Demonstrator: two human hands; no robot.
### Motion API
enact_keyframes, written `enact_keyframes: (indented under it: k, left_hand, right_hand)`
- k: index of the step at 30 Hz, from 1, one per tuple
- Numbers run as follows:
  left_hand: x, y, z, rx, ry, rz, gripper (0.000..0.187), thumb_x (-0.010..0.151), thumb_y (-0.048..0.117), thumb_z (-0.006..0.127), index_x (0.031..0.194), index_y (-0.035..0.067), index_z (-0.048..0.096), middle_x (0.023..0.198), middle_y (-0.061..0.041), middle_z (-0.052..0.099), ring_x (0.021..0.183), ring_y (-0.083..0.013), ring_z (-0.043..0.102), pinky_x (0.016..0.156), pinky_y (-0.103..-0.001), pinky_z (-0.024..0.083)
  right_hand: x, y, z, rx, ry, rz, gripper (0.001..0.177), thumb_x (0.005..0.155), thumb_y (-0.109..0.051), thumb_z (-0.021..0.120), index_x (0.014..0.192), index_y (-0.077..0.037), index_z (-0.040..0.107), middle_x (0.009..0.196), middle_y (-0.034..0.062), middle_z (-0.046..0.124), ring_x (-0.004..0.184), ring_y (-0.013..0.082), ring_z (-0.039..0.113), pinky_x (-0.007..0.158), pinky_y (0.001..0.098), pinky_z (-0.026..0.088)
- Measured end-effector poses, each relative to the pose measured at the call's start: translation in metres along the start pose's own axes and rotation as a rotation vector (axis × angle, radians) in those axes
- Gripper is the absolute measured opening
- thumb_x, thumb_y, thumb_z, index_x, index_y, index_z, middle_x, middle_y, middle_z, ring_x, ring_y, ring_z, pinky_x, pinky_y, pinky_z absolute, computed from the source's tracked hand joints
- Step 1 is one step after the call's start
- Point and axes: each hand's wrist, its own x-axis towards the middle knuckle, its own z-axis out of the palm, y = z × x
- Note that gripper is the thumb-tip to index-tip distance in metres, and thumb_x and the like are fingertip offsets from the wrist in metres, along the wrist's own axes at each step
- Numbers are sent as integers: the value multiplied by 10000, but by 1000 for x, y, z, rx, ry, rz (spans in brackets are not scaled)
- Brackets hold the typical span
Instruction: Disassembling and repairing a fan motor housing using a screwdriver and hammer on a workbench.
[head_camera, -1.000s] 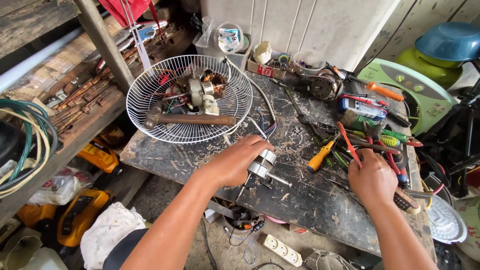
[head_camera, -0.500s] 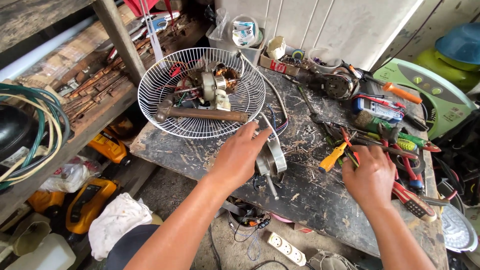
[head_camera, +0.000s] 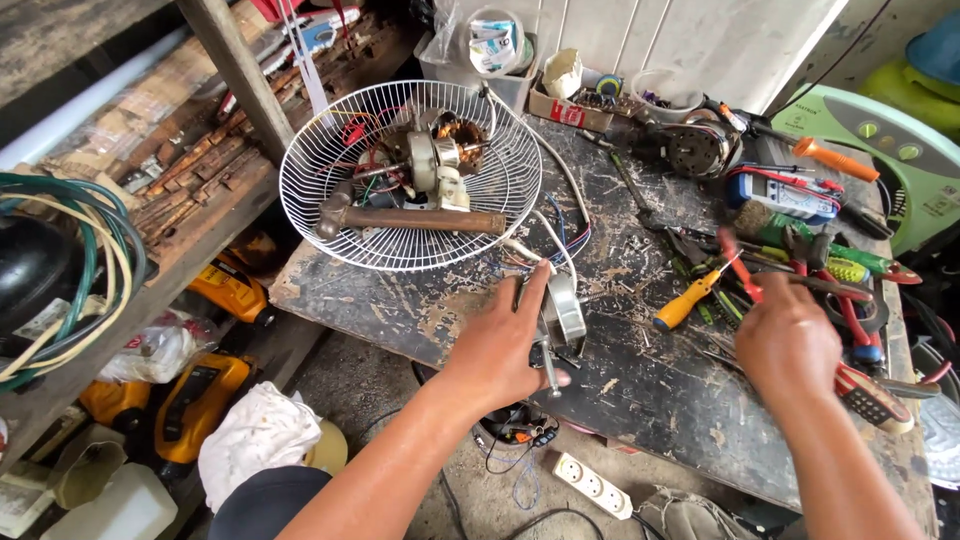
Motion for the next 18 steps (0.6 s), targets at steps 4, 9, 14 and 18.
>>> enact_keyframes:
  k: [4, 9, 14, 18]
  left_hand:
    - [19, -12, 17, -17, 169, 70, 1154, 851, 502, 805, 1633, 147, 33, 1526, -295, 203, 1156, -465, 532, 936, -516, 535]
    - [26, -12, 28, 33, 276, 166, 1013, 880, 464, 771, 1600, 85, 168, 1308, -235, 419, 853, -361, 651, 680, -488, 610]
    - [30, -12, 31, 20, 307, 150, 942, 915, 388, 758, 1610, 72, 206, 1330, -254, 425, 945, -367, 634, 833, -506, 562]
    - [22, -9, 18, 38, 206, 128, 922, 938, 385, 717, 1630, 96, 181, 1338, -240, 395, 777, -290, 625, 597, -409, 593]
  right_hand:
    - [-35, -8, -24, 363, 278, -195, 386, 1010, 0, 523, 1387, 13, 607, 1061, 220, 667, 812, 347, 632, 622, 487, 540]
    - [-74, -18, 33, 419, 257, -323, 355, 975, -49, 549, 1313, -81, 655, 1054, 104, 707, 831, 272, 656, 763, 441, 530]
    - [-95, -25, 6, 525, 106, -423, 383, 920, -99, 606, 1301, -96, 648, 999, 67, 783, 684, 186, 711, 657, 360, 592]
    - [-95, -37, 20, 680, 130, -194, 430, 912, -41, 624, 1341, -46, 600, 966, 136, 730, 716, 211, 681, 581, 351, 562]
